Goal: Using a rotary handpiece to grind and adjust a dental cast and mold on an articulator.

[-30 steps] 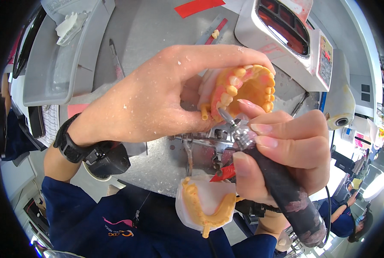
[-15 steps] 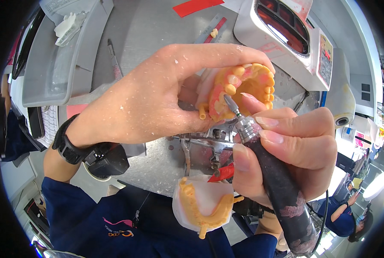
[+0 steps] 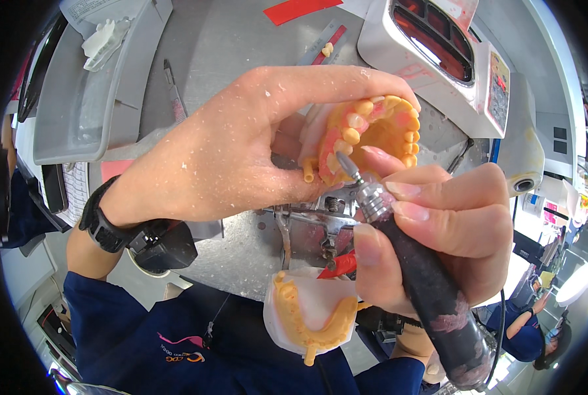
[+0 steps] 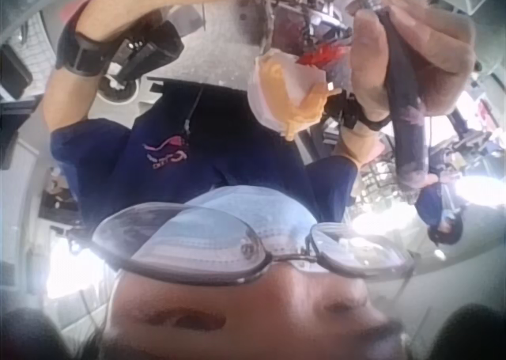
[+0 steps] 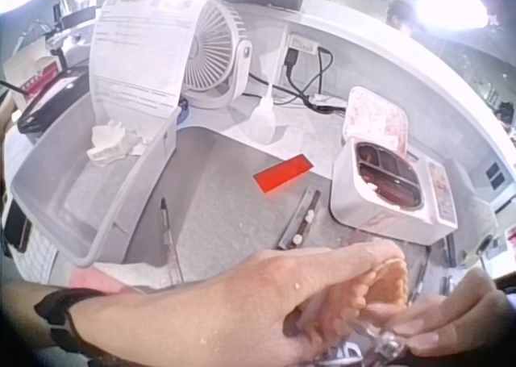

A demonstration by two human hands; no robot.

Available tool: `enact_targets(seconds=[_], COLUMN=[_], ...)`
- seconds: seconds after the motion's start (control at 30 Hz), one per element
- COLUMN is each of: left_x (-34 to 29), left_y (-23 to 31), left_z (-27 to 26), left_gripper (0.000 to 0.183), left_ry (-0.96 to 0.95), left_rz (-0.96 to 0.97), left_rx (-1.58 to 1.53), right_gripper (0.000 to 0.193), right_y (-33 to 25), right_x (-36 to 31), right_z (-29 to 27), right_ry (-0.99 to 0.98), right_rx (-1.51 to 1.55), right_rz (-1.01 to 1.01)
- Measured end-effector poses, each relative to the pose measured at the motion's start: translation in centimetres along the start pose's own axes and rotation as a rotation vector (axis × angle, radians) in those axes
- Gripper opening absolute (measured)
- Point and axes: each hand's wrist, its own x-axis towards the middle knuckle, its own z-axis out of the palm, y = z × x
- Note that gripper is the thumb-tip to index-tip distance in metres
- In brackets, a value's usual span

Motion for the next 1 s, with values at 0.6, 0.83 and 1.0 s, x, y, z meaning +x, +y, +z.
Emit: enact_targets(seconds=[0.6,0.83,1.0], left_x=[0.1,0.0,-0.1], left_y=[-0.5,-0.6,-0.3], left_z=[0.3,0.3,0.0], left_gripper=[0.034,0.033,0.033], left_ry=[0.017,0.034,0.013], left_rz=[0.036,0.065,0.061], left_rx=[0.028,0.016,0.024], right_gripper=[0.023,0.023,0.024], right_y=[-0.2,-0.2,0.0], right_x=[0.0,0.0,0.0], right_z=[0.7,0.5,0.4], right_ry=[0.083,0.078,0.051], right_rx=[0.045,0.034,0.023], right_rz=[0.019,0.024,0.015])
